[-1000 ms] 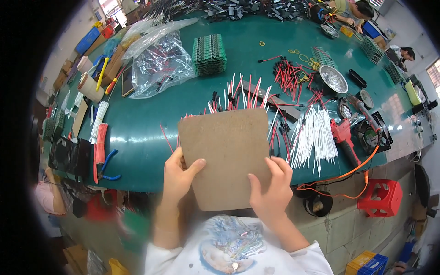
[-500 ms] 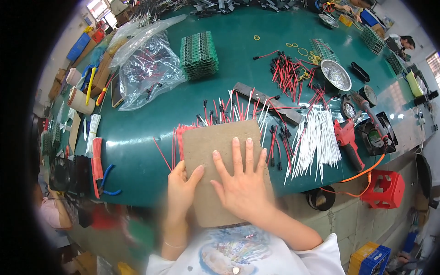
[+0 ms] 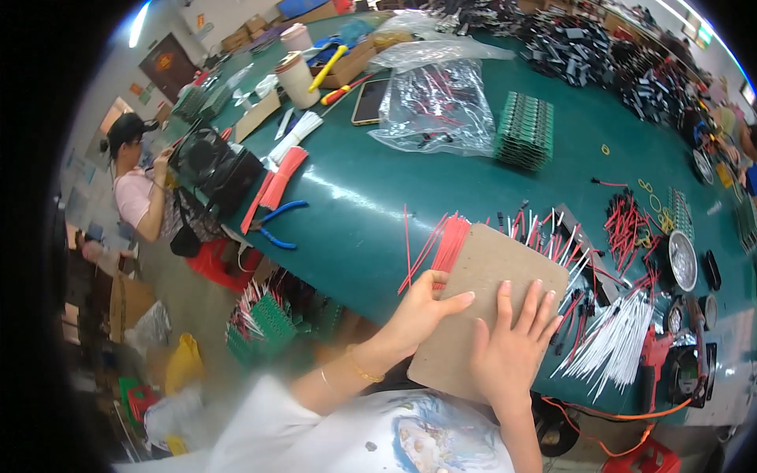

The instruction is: The person assembles circuit boards by threading wires through holes in the board, then soldering the wires in place with a soldering iron and solder wire.

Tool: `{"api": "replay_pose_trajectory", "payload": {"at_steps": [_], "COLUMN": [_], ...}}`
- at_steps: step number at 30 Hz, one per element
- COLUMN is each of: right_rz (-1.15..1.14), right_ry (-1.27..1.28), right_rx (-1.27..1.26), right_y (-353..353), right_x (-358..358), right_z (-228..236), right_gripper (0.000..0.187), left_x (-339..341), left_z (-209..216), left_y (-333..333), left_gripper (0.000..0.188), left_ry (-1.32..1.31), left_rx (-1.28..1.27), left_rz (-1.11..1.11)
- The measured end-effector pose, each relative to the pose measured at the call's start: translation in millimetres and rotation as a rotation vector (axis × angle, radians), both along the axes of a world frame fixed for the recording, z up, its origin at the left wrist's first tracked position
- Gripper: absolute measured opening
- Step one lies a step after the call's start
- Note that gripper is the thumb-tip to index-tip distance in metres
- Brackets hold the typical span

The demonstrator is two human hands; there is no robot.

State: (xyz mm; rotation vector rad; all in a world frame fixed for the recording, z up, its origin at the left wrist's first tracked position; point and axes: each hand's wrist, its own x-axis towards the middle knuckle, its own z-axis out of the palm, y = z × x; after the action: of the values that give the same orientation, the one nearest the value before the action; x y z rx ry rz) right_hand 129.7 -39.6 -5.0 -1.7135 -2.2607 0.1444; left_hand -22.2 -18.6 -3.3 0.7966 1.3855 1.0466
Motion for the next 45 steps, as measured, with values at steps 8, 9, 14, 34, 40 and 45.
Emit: {"api": "replay_pose_trajectory", "payload": {"at_steps": [8, 9, 14, 34, 40, 45], "right_rz": [0.000, -0.004, -0.011, 0.002, 0.009, 0.022], "right_ry": [0.091, 0.092, 0.105, 0.184, 0.204, 0.211], "right_rx": [0.024, 0.030, 0.001, -0.065, -0.072, 0.014], "right_y": [1.8, 1.7, 0.4, -0.2, -6.1, -1.8], "right_x": [0.0, 0.4, 0.4, 2.8, 1.5, 2.2], "right_z": [-2.3, -1.8, 2.0, 5.1, 6.5, 13.1], "right_gripper": [0.058, 0.058, 0.054, 0.056, 0.057, 0.060], "left_x": [-7.0, -7.1, -2.6, 14.7, 1.8, -0.6], "left_z": [18.6, 18.7, 17.4, 9.6, 5.2, 0.9], "left_y": [2.9, 4.2, 2.7, -20.2, -26.6, -21.7], "left_gripper": [0.043, 0.043, 0.049, 0.069, 0.049, 0.034], "left_ry": [-0.379, -0.377, -0.336, -1.124, -0.948, -0.741], "left_rx": [-0.074, -0.070, 0.021, -0.024, -0.262, -0.264], "left_rz": [-0.216, -0.221, -0.226, -0.098, -0.163, -0.059]}}
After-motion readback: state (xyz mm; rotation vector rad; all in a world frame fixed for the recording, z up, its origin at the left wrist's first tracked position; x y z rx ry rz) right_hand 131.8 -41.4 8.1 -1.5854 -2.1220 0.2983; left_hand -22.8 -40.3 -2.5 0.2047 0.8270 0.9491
